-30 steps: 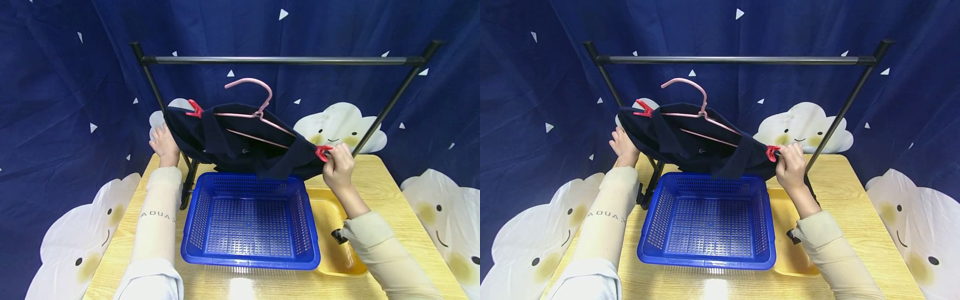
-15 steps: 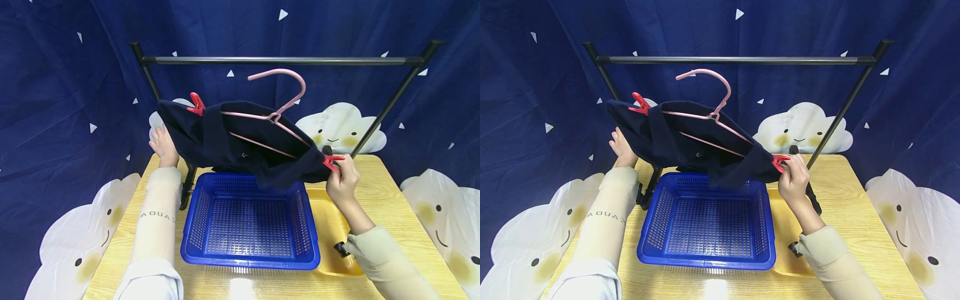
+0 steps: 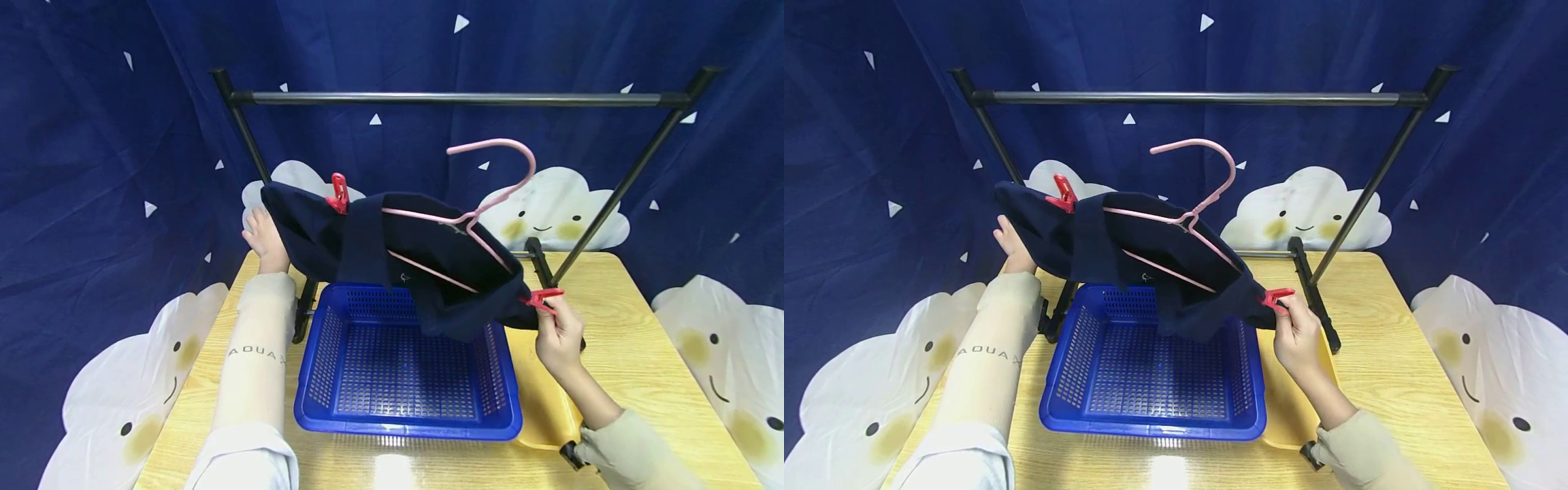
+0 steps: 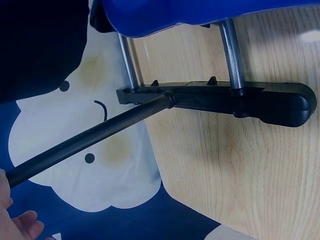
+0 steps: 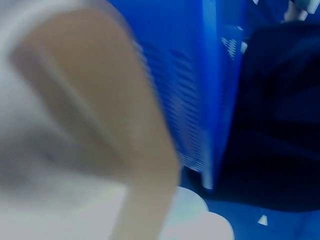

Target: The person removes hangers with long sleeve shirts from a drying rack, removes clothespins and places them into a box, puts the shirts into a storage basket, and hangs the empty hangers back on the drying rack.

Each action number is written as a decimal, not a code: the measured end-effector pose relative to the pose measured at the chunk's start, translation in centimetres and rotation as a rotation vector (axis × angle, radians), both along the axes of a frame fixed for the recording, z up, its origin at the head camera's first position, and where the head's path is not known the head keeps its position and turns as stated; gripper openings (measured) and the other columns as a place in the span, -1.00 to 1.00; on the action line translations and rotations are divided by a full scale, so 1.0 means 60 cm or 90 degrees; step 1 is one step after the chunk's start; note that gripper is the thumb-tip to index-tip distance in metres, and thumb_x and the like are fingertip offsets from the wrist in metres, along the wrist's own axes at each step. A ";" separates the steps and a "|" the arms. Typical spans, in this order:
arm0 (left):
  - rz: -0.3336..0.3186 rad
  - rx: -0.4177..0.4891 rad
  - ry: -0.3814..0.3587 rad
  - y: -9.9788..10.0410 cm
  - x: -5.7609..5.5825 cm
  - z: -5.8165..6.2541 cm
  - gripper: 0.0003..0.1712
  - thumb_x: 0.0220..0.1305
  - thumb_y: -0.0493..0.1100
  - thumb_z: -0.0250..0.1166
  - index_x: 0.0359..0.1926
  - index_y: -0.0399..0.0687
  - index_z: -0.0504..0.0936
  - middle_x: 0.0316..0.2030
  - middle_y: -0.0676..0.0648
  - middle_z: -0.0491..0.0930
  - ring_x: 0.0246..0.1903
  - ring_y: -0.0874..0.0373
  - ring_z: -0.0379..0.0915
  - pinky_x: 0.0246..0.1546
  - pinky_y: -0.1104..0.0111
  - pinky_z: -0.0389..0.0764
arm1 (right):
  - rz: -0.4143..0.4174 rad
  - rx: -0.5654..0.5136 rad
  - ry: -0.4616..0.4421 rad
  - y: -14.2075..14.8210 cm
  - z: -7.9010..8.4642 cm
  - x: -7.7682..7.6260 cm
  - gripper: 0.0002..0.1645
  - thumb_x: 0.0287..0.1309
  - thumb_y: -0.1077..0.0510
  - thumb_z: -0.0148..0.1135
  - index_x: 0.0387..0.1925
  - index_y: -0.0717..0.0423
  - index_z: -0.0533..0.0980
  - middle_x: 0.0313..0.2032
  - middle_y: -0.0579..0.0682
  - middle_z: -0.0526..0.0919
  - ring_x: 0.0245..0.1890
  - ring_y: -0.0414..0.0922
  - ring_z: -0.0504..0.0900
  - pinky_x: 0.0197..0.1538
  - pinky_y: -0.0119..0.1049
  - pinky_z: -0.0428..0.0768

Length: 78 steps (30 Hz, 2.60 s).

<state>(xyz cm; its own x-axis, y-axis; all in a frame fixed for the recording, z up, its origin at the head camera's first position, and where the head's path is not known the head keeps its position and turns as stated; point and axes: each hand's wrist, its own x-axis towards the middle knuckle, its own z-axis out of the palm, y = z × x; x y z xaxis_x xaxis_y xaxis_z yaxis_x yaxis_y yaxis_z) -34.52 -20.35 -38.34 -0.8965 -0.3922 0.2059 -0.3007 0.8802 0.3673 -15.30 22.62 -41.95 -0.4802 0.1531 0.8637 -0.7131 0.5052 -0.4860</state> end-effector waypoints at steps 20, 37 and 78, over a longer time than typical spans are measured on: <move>-0.023 0.008 0.062 -0.005 -0.007 -0.008 -0.46 0.38 0.10 -0.10 0.23 -0.11 0.17 0.10 -0.32 0.24 0.14 -0.23 0.09 0.05 -0.10 0.15 | 0.142 0.080 -0.170 0.031 -0.094 0.060 -0.80 0.08 0.55 0.00 -0.44 0.29 0.48 -0.41 -0.10 0.55 -0.37 -0.43 0.40 -0.26 -0.61 0.35; -0.032 0.004 0.062 -0.007 -0.004 -0.005 -0.45 0.38 0.10 -0.10 0.25 -0.10 0.15 0.11 -0.31 0.24 0.15 -0.22 0.07 0.03 -0.10 0.16 | 0.186 0.151 -0.244 0.023 -0.078 0.069 -0.65 -0.21 0.73 0.02 -0.46 0.34 0.49 -0.52 0.00 0.55 -0.49 -0.33 0.43 -0.33 -0.59 0.36; -0.019 0.012 0.049 -0.002 0.000 0.005 -0.50 0.38 0.06 -0.07 0.20 -0.12 0.21 0.12 -0.33 0.23 0.18 -0.23 0.05 0.06 -0.11 0.16 | 0.079 0.374 -0.127 0.044 -0.137 0.010 -0.64 0.32 0.03 -0.08 -0.39 0.18 0.53 -0.46 -0.01 0.61 -0.43 -0.05 0.56 -0.20 -0.28 0.31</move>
<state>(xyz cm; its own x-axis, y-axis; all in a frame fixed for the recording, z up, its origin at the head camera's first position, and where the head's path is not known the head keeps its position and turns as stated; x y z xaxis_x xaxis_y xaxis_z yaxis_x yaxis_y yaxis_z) -34.55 -20.50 -38.03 -0.8894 -0.3703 0.2681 -0.2446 0.8809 0.4051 -14.68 25.29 -50.19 -0.6248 -0.3864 0.6785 -0.7076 0.6475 -0.2829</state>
